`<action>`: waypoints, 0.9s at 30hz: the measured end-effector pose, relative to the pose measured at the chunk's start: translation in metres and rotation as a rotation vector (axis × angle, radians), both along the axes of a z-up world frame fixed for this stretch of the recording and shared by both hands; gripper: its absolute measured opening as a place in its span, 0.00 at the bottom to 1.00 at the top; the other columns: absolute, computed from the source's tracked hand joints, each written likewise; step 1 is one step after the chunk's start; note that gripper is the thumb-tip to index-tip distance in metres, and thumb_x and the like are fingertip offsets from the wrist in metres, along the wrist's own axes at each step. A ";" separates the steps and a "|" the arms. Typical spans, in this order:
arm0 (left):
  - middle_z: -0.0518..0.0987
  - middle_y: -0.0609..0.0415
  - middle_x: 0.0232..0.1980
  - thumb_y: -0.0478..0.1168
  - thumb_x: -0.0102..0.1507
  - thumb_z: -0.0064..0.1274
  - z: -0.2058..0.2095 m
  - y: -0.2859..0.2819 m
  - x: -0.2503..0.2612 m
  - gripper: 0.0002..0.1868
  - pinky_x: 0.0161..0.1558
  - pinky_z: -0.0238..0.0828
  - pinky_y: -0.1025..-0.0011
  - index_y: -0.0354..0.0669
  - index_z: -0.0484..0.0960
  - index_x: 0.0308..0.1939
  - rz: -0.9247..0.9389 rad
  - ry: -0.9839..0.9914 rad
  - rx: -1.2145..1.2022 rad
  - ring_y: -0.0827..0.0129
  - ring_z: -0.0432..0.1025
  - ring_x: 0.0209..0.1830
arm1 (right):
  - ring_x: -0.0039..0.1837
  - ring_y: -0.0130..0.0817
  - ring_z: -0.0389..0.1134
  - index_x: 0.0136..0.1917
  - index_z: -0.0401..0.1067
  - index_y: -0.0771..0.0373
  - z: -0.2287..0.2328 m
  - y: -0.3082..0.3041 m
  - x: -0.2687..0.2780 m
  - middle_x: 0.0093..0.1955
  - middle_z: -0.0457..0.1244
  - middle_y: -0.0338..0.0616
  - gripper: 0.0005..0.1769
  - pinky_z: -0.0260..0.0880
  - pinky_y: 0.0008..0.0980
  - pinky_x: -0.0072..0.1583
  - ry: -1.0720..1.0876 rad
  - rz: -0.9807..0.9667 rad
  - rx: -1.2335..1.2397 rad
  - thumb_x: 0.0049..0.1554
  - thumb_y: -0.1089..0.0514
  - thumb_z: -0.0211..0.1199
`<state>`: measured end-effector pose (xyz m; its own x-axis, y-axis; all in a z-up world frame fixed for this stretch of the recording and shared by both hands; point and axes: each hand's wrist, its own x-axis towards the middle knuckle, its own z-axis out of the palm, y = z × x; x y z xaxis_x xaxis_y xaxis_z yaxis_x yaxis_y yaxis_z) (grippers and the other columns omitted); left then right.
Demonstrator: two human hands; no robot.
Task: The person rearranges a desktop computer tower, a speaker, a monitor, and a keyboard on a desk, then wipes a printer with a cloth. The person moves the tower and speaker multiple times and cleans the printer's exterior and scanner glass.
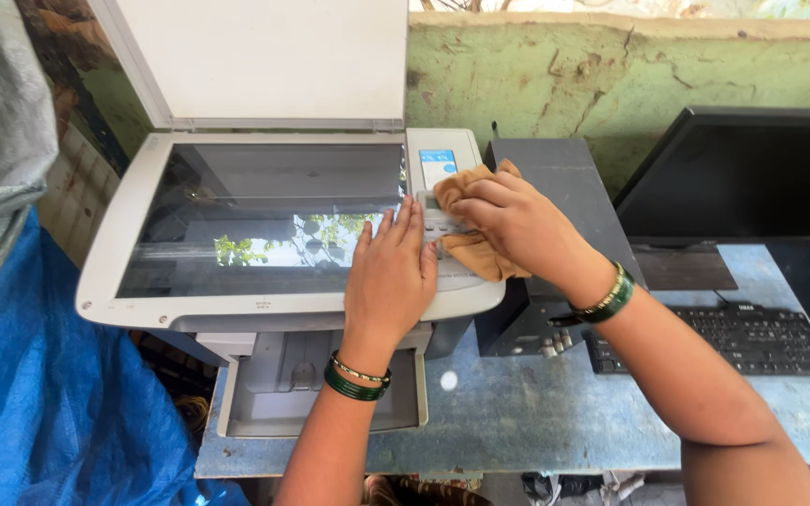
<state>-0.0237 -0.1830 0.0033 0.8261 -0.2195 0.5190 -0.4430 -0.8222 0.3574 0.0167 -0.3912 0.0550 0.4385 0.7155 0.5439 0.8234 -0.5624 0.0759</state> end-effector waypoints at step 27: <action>0.75 0.43 0.69 0.40 0.69 0.40 -0.001 0.001 -0.007 0.24 0.72 0.54 0.53 0.32 0.73 0.66 0.015 -0.027 -0.024 0.53 0.67 0.70 | 0.69 0.52 0.64 0.60 0.73 0.63 -0.028 0.052 -0.064 0.62 0.65 0.48 0.21 0.60 0.50 0.72 0.067 -0.269 0.476 0.53 0.66 0.66</action>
<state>-0.0308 -0.1821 0.0020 0.8151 -0.1940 0.5459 -0.4399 -0.8204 0.3652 -0.0477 -0.3395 0.0271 0.6170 0.2553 0.7444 0.6400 -0.7132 -0.2859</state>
